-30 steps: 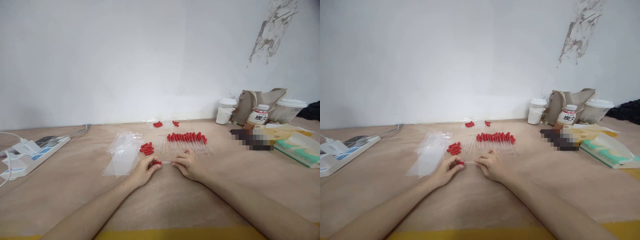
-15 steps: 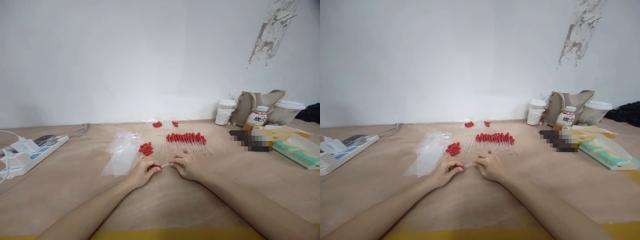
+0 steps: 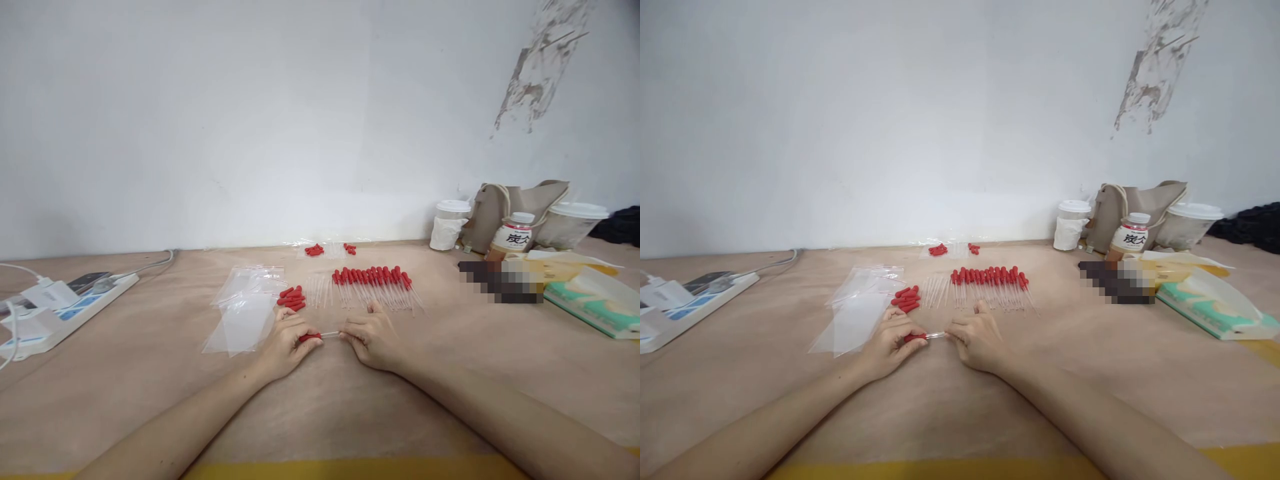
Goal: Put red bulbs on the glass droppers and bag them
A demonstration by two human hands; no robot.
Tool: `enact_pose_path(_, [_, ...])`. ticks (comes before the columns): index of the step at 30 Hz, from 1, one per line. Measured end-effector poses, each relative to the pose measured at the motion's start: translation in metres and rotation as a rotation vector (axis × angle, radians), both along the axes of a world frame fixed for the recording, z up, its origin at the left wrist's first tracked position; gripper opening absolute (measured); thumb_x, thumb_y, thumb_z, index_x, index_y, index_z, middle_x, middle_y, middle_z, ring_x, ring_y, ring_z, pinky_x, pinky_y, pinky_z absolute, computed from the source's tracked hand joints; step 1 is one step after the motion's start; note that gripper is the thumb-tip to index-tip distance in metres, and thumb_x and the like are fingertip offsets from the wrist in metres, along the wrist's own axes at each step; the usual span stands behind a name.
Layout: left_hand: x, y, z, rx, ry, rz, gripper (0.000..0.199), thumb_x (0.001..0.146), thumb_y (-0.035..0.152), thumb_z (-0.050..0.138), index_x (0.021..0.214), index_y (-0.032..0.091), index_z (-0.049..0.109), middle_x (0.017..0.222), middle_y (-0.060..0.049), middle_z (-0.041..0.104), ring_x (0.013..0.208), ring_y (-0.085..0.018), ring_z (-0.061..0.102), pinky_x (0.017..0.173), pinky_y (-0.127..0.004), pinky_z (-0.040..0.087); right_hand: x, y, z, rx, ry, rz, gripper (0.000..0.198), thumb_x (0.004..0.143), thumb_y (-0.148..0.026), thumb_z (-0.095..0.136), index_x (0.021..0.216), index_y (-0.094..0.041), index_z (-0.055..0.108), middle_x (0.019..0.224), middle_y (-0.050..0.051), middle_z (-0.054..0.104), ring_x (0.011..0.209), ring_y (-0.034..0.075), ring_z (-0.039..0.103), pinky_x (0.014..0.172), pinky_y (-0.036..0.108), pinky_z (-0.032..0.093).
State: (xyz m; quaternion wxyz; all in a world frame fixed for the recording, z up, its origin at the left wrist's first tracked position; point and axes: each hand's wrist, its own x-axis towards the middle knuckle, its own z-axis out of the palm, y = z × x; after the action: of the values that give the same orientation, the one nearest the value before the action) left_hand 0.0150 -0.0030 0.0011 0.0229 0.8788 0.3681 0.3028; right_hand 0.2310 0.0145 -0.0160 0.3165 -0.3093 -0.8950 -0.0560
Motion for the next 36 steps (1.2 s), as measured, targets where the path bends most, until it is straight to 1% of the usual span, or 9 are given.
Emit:
enact_pose_path(3, [0.001,0.0,0.0,0.006,0.022,-0.008,0.015,0.082,0.028,0.049,0.078,0.019,0.06,0.069,0.001,0.062,0.065,-0.013,0.054,0.084,-0.035,0.029,-0.001,-0.001,0.0,0.001,-0.003,-0.004,0.02,0.081,-0.017,0.043,0.069,-0.017,0.058,0.064,0.0,0.06,0.056,0.008,0.042,0.066,0.03,0.017])
enact_pose_path(9, [0.002,0.0,0.0,0.015,0.03,-0.027,0.014,0.082,0.025,0.048,0.076,0.018,0.057,0.067,0.0,0.059,0.065,-0.013,0.051,0.081,-0.034,0.031,-0.007,-0.004,0.0,-0.047,0.014,-0.04,0.019,0.081,-0.018,0.043,0.068,-0.018,0.058,0.062,-0.002,0.059,0.055,0.008,0.04,0.067,0.029,0.018])
enact_pose_path(15, [0.004,-0.002,0.0,0.025,0.063,-0.051,0.015,0.083,0.025,0.046,0.077,0.017,0.056,0.068,-0.001,0.058,0.066,-0.014,0.05,0.079,-0.035,0.033,-0.013,-0.007,-0.002,-0.032,0.016,-0.057,0.02,0.079,-0.017,0.044,0.064,-0.018,0.057,0.062,-0.002,0.058,0.054,0.008,0.039,0.067,0.029,0.018])
enact_pose_path(22, [0.002,0.001,-0.002,-0.034,0.088,-0.091,0.016,0.084,0.027,0.046,0.081,0.017,0.058,0.073,-0.004,0.059,0.072,-0.016,0.052,0.072,-0.031,0.037,-0.015,-0.009,-0.003,-0.085,0.03,-0.06,0.023,0.08,-0.02,0.045,0.06,-0.016,0.055,0.06,-0.001,0.06,0.053,0.008,0.041,0.067,0.029,0.019])
enact_pose_path(24, [0.002,0.002,-0.002,-0.073,0.048,-0.083,0.017,0.084,0.028,0.047,0.083,0.017,0.059,0.074,-0.004,0.06,0.072,-0.016,0.053,0.069,-0.029,0.039,-0.015,-0.009,-0.003,-0.127,0.057,-0.07,0.022,0.081,-0.022,0.045,0.063,-0.017,0.057,0.062,-0.001,0.061,0.054,0.008,0.043,0.068,0.029,0.019])
enact_pose_path(27, [0.0,0.003,-0.004,-0.153,-0.091,-0.023,0.016,0.083,0.029,0.049,0.086,0.018,0.059,0.078,-0.003,0.061,0.073,-0.014,0.054,0.066,-0.025,0.042,-0.015,-0.009,-0.002,-0.199,0.122,-0.098,0.022,0.084,-0.025,0.042,0.072,-0.02,0.06,0.067,-0.002,0.063,0.056,0.008,0.045,0.071,0.03,0.02])
enact_pose_path(29, [-0.002,0.003,-0.005,-0.189,-0.164,0.013,0.015,0.081,0.029,0.052,0.088,0.019,0.06,0.081,-0.002,0.062,0.074,-0.014,0.056,0.066,-0.024,0.043,-0.015,-0.009,0.0,-0.218,0.138,-0.102,0.022,0.086,-0.026,0.041,0.076,-0.021,0.06,0.069,-0.003,0.063,0.057,0.008,0.047,0.071,0.029,0.02])
enact_pose_path(32, [-0.004,0.004,-0.006,-0.185,-0.173,0.023,0.014,0.078,0.03,0.056,0.087,0.02,0.061,0.081,-0.001,0.063,0.075,-0.014,0.057,0.069,-0.025,0.044,-0.012,-0.01,0.003,-0.17,0.084,-0.066,0.021,0.086,-0.027,0.041,0.079,-0.022,0.061,0.072,-0.002,0.062,0.067,0.01,0.049,0.07,0.029,0.021])
enact_pose_path(36, [-0.004,0.004,-0.007,-0.127,-0.134,-0.015,0.013,0.078,0.029,0.056,0.085,0.021,0.064,0.077,-0.002,0.063,0.076,-0.015,0.056,0.076,-0.03,0.042,-0.005,-0.012,0.007,0.0,-0.073,-0.035,0.018,0.083,-0.026,0.045,0.08,-0.021,0.062,0.073,0.001,0.06,0.075,0.013,0.048,0.069,0.03,0.02])
